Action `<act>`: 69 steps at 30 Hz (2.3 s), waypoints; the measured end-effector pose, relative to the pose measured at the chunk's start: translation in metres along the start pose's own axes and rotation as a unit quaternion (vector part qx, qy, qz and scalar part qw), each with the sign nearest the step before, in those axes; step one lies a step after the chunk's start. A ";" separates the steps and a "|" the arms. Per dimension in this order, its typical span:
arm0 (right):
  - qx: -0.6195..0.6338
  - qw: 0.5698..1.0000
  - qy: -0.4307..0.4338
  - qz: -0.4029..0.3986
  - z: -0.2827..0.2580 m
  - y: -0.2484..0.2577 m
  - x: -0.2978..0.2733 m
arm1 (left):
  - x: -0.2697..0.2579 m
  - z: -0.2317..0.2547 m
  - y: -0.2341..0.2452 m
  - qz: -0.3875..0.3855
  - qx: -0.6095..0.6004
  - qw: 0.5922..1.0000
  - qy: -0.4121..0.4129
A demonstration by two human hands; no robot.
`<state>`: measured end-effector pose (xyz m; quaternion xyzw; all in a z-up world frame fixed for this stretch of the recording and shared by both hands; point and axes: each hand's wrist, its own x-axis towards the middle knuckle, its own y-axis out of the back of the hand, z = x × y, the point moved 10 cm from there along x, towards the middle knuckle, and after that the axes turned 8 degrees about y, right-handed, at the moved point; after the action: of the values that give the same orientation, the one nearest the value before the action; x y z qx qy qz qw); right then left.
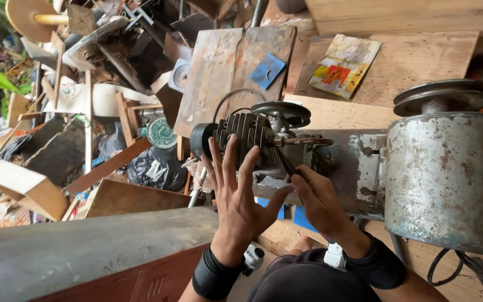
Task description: Disassembling, cleaning, and inspecting an old air compressor using various hand tools in a cluttered workshop.
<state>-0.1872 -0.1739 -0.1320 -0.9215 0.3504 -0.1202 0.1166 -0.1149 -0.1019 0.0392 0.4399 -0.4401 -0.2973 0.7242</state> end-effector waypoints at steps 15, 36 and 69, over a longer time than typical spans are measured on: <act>0.212 0.972 -0.102 -0.015 -0.009 -0.024 -0.021 | 0.028 0.018 0.002 -0.097 0.052 0.993 -0.047; 0.268 0.957 -0.098 0.054 -0.067 -0.059 -0.004 | 0.013 -0.004 0.018 -0.062 -0.096 0.981 -0.158; 0.238 0.964 0.004 0.117 -0.048 -0.057 -0.020 | 0.008 -0.028 -0.001 0.003 -0.142 0.975 -0.170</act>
<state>-0.1809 -0.1252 -0.0720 -0.8191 0.4178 -0.1894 0.3445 -0.0864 -0.0987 0.0354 0.2743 -0.5114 -0.4247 0.6949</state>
